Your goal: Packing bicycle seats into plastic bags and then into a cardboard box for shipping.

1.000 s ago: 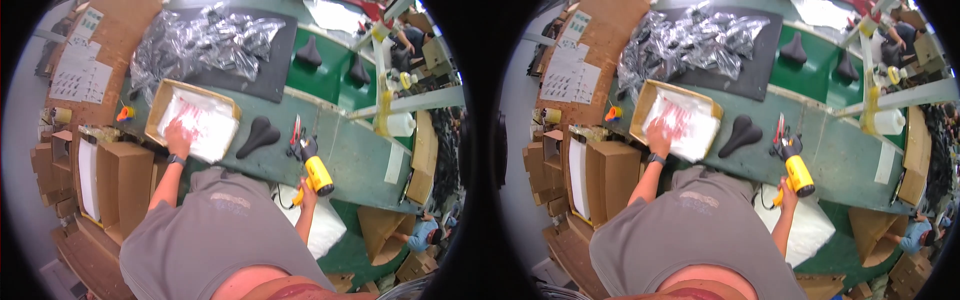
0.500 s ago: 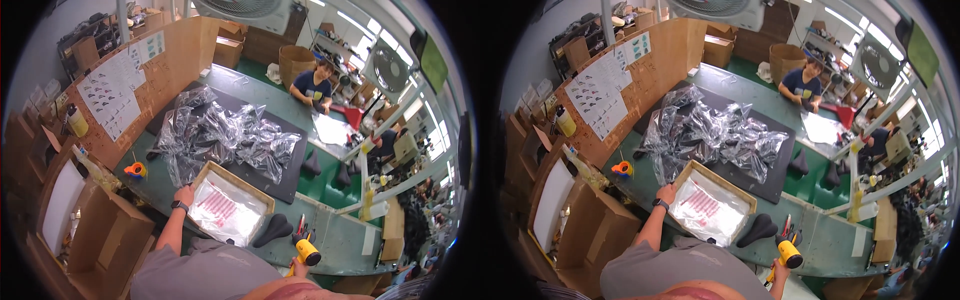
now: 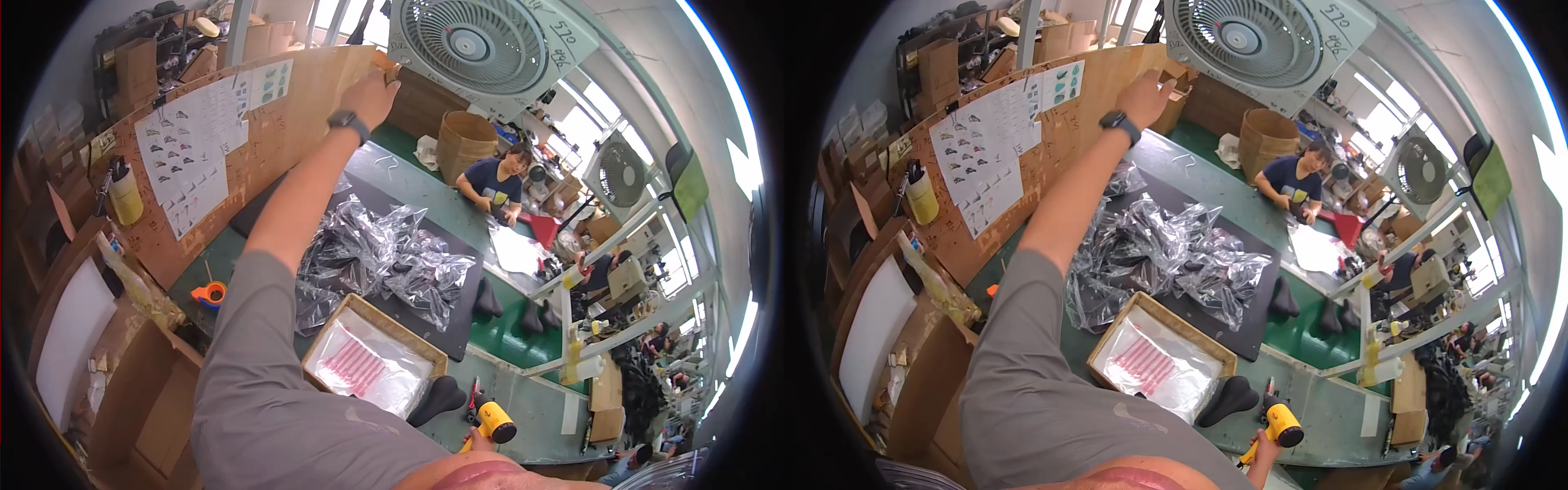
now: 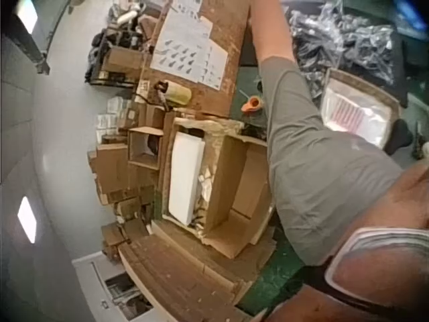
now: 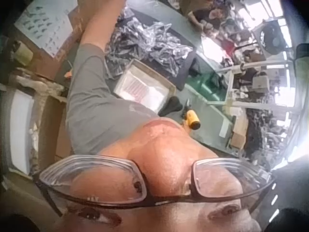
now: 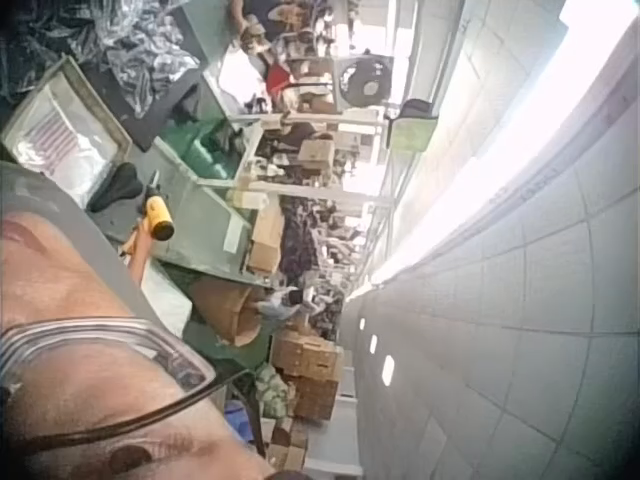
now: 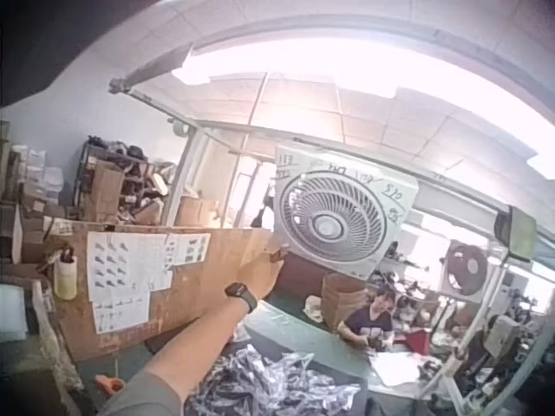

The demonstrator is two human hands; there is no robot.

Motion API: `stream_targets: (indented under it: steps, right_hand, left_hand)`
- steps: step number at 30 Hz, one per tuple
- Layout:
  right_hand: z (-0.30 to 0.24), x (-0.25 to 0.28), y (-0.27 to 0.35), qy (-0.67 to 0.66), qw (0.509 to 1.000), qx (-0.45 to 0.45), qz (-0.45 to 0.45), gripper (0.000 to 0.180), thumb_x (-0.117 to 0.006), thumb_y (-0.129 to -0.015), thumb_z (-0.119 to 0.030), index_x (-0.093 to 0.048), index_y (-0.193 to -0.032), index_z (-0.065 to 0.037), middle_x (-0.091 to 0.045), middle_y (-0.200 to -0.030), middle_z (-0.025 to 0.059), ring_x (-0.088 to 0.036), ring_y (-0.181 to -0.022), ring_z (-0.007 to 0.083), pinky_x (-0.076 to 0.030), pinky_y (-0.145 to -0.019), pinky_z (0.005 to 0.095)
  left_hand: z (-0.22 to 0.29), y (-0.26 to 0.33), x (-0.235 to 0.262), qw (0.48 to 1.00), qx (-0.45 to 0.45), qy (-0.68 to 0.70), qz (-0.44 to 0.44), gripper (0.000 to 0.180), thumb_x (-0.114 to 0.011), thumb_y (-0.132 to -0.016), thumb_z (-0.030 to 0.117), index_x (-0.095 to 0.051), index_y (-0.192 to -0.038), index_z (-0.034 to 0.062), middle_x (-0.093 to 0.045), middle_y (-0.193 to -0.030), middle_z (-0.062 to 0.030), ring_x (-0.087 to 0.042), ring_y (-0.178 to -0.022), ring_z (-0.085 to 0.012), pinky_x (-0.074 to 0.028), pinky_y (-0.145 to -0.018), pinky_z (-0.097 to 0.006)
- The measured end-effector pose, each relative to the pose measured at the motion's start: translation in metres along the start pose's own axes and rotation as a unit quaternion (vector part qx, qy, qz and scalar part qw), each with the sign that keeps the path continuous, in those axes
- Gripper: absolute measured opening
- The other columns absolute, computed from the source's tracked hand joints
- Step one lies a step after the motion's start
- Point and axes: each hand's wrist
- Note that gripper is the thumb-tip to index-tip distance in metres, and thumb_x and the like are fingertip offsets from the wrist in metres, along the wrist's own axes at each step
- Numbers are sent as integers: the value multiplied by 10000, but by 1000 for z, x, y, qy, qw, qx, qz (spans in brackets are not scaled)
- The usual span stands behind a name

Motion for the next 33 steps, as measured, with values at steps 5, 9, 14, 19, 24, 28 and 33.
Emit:
stream_targets:
  steps: [5,9,14,19,24,28,33]
  right_hand:
    - [3,-2,39,-99,993,45,53,532,-734,-829,64,-489,-1294,-13,-622,-904,110,-628,-554,219,-532,-486,346]
    - [11,3,35,-103,992,41,53,558,-729,-829,65,-472,-1318,-17,-628,-912,112,-631,-558,223,-531,-482,349]
    - [19,-2,35,-111,991,22,70,533,-727,-828,69,-487,-1296,-14,-635,-902,114,-638,-559,225,-535,-471,351]
    - [40,-3,9,-109,990,-23,82,499,-725,-829,71,-506,-1271,-9,-643,-885,117,-640,-555,225,-540,-465,349]
    - [58,-11,36,-55,989,-63,118,514,-713,-830,78,-510,-1296,1,-650,-885,120,-637,-549,227,-529,-459,350]
    - [106,12,57,-77,991,-65,84,595,-696,-779,108,-520,-1321,-61,-635,-981,97,-627,-566,238,-511,-462,350]
    - [46,-8,64,-18,991,-100,92,473,-766,-829,29,-533,-1228,-73,-633,-912,66,-641,-571,222,-543,-487,349]
  left_hand:
    - [-6,-52,-49,992,-86,-87,-2,455,-561,-1037,449,-642,-1132,12,-747,-1031,-180,-740,-930,-396,-601,-786,-502]
    - [-23,-71,-49,990,-111,-79,-40,385,-535,-1055,400,-672,-1101,43,-751,-951,-202,-742,-901,-395,-600,-770,-498]
    - [-18,-75,-65,999,-32,3,-44,358,-482,-1063,352,-679,-1049,55,-750,-936,-198,-722,-875,-429,-557,-777,-573]
    - [-25,-36,-49,980,27,197,18,351,-504,-1058,380,-685,-1027,81,-744,-879,-177,-711,-858,-412,-548,-747,-546]
    - [-41,190,-40,986,18,96,-135,408,-653,-979,408,-631,-1205,69,-712,-1108,-173,-677,-1007,-391,-547,-843,-509]
    - [-71,433,-31,953,80,-21,-293,850,-828,-821,396,-463,-1490,17,-550,-1468,-224,-502,-1369,-395,-434,-1116,-476]
    - [-87,558,35,780,316,-142,-521,603,-749,-906,412,-571,-1380,84,-733,-1154,-250,-708,-1056,-445,-566,-882,-528]
Point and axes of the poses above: each hand's wrist, its own y-axis away from the middle knuckle, its own x-axis out of the back of the hand, z = x × y
